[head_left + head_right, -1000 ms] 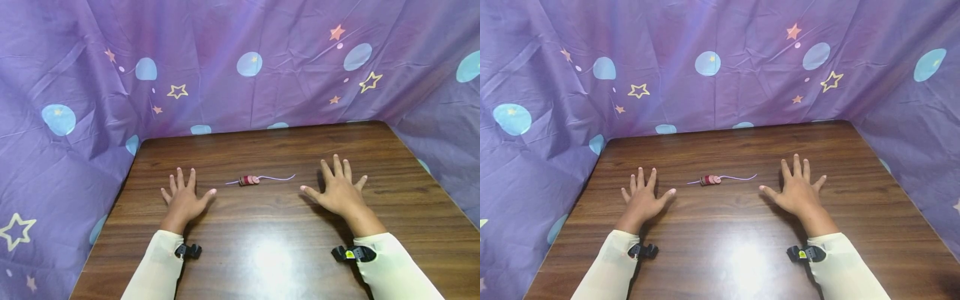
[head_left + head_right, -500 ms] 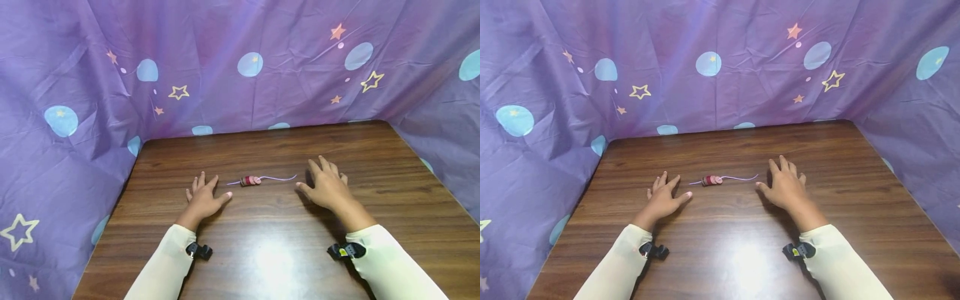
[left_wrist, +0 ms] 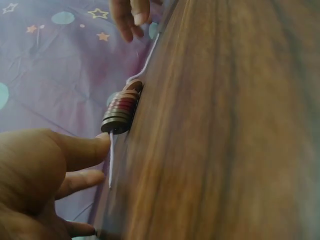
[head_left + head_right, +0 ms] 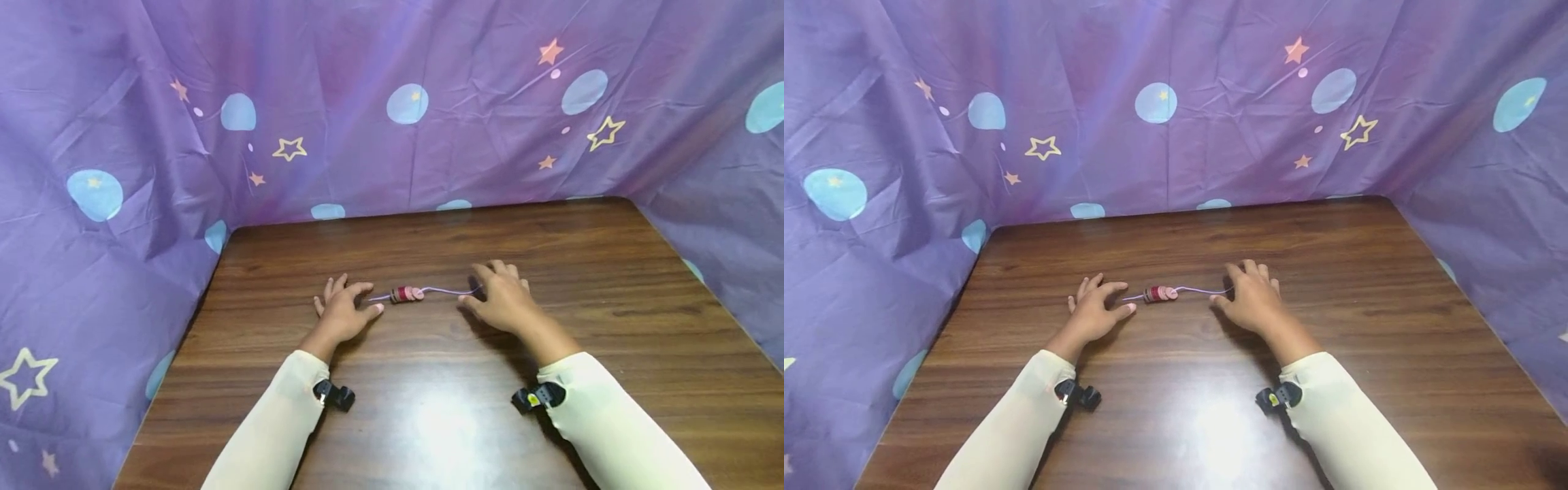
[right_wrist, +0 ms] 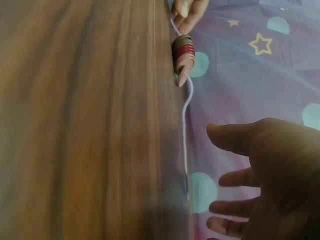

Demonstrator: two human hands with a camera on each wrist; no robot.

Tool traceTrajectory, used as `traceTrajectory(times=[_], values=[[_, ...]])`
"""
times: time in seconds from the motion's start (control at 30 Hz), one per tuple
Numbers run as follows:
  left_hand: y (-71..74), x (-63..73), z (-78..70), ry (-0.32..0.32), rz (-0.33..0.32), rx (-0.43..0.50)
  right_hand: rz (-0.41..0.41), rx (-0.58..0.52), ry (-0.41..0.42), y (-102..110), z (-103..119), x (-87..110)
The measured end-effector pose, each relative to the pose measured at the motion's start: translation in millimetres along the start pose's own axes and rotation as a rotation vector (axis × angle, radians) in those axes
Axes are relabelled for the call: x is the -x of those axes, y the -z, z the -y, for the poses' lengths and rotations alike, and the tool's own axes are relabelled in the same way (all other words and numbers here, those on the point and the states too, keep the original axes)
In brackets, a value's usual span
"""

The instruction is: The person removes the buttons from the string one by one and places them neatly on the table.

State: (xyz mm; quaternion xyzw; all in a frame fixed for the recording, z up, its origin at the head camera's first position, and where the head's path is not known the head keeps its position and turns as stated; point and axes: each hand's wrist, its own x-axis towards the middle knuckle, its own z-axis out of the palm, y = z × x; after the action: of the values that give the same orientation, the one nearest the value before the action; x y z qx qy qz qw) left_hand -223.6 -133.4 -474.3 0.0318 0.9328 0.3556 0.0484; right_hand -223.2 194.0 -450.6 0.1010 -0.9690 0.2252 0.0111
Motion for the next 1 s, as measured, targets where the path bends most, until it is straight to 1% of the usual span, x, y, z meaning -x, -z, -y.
traceTrajectory(times=[0.13,0.3,0.4,0.53,0.83,1.0], values=[[-4.5,-5.4,-3.0,-0.008,-0.033,0.057,0.001,-0.065,0.035,-10,8,-8.3],[-7.9,-9.3,-10.5,0.028,-0.063,0.112,-0.006,-0.134,0.072,-19,16,-16.1],[-9.1,-9.7,-14.0,0.048,-0.08,0.11,-0.006,-0.156,0.083,-24,18,-19.7],[-10.8,-10.7,-17.3,0.072,-0.1,0.083,0.002,-0.18,0.088,-27,20,-22.4],[-18.5,-10.9,-17.9,0.093,-0.147,0.084,-0.038,-0.321,0.141,-36,24,-24.5],[-20.5,-11.9,-19.7,0.098,-0.167,0.098,-0.019,-0.355,0.12,-44,23,-27.5]])
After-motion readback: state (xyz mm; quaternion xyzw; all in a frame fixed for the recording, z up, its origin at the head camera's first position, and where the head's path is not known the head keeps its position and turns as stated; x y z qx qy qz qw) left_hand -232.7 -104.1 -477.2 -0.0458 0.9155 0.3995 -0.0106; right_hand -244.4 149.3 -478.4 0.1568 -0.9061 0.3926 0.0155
